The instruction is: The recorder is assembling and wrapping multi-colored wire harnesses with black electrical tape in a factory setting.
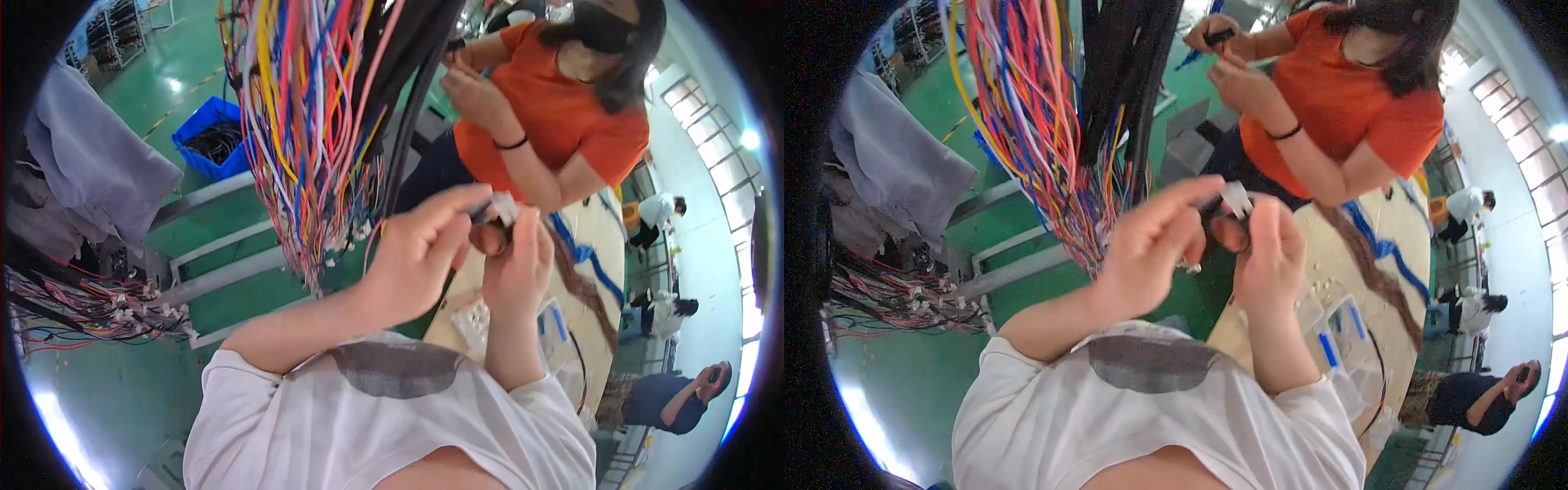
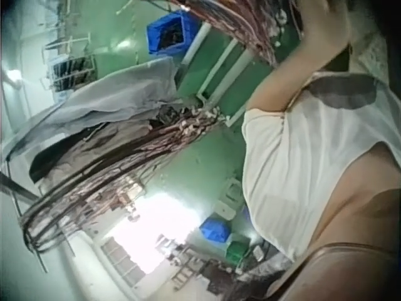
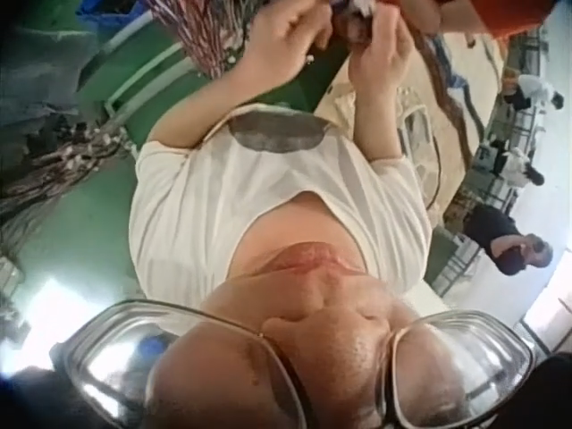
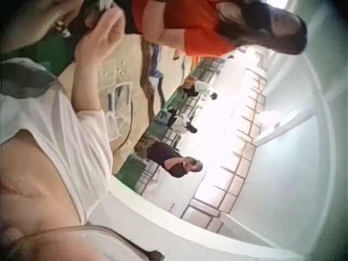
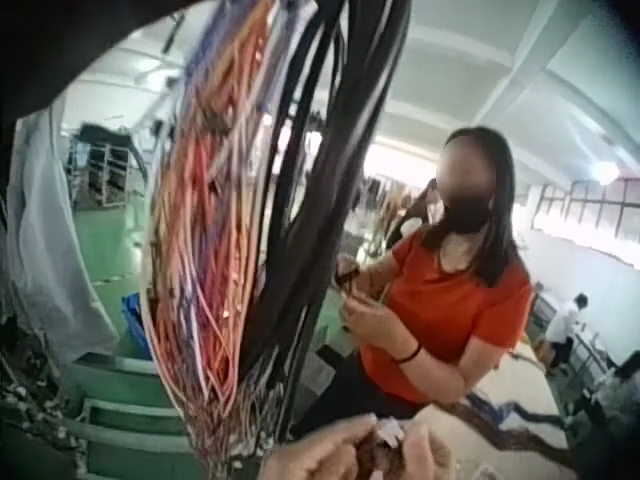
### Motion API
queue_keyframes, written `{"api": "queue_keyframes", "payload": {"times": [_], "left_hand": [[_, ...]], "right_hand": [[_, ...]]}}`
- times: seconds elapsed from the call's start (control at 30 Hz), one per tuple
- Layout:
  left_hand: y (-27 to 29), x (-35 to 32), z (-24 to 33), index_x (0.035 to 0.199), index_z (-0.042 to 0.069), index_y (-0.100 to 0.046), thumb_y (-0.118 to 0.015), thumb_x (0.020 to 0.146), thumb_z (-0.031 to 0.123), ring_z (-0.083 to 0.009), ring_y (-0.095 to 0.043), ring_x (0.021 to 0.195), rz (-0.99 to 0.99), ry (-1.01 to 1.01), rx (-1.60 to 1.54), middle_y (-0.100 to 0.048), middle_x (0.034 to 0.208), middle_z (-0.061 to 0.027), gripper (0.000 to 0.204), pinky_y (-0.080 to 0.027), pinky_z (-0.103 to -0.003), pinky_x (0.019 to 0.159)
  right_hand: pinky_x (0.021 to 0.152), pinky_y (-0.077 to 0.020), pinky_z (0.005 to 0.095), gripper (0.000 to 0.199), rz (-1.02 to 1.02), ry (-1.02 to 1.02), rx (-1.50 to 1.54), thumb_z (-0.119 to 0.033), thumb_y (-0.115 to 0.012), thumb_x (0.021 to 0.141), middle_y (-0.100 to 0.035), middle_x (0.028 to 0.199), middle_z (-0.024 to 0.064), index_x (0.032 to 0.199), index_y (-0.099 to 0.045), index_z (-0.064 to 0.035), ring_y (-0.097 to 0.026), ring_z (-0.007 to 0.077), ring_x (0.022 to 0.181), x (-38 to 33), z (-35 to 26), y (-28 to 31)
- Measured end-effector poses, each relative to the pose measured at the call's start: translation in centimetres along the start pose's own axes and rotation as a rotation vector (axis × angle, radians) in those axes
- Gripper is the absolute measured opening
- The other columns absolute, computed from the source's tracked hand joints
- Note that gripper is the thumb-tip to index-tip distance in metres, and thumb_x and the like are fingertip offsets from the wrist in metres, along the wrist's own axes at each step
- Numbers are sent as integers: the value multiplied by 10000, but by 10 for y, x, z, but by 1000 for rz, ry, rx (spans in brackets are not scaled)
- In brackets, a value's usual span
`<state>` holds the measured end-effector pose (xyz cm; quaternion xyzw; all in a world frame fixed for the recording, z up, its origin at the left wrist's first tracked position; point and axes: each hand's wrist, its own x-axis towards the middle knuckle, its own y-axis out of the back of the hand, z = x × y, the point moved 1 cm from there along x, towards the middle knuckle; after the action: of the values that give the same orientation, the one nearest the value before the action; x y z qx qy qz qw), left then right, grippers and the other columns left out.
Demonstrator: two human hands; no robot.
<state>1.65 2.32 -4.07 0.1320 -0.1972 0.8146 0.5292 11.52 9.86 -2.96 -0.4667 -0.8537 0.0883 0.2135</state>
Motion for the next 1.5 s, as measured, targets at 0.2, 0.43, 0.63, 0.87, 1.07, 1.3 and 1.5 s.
{"api": "queue_keyframes", "payload": {"times": [0.2,0.43,0.63,0.87,1.07,1.3,1.5], "left_hand": [[8,7,-7,1145,49,-463,-379,907,151,-3,-296,461,41,98,-36,-494,594,0,273,-229,-159,429],[0,4,-10,1031,14,-544,-469,851,22,-51,-507,734,-5,73,-27,-553,809,-25,195,-409,-179,632],[-4,1,-6,1029,6,-553,-434,833,-37,-43,-478,792,-36,80,15,-513,905,-20,233,-378,-172,667],[-6,1,-1,1036,-2,-551,-434,817,-53,-46,-441,773,-59,27,17,-486,869,-17,253,-353,-176,675],[-8,-1,-1,1039,-10,-543,-463,808,-57,-56,-482,823,-56,48,-65,-491,881,-20,248,-386,-179,691],[-3,0,-4,931,-11,-575,-529,785,-50,-58,-512,704,2,-6,-118,-513,809,-16,158,-410,-181,590],[-3,0,2,823,8,-603,-608,687,-72,-109,-473,575,62,-439,391,-514,738,-66,159,-366,-216,470]], "right_hand": [[475,-306,174,182,55,259,-446,-87,-432,865,-511,684,14,863,-553,49,-409,46,534,-10,-6,9],[513,-339,171,393,-213,632,-732,59,-505,754,-464,586,57,1145,-464,63,-409,83,504,-13,-7,-4],[498,-295,170,467,-184,666,-706,-42,-432,859,-442,618,-12,1281,-262,63,-351,32,533,-13,-2,7],[531,-333,161,479,-83,518,-585,28,-462,813,-466,599,-10,1263,-301,66,-391,43,541,-13,-1,4],[537,-355,155,482,-69,483,-577,50,-455,814,-518,633,8,1267,-291,56,-434,40,560,-13,1,5],[632,-389,170,331,-125,528,-551,-71,-425,867,-532,934,100,1167,-384,64,-499,86,764,-14,4,5],[648,-383,219,315,-250,387,-246,-216,-430,870,-531,888,94,987,-507,66,-481,114,726,-11,-5,13]]}}
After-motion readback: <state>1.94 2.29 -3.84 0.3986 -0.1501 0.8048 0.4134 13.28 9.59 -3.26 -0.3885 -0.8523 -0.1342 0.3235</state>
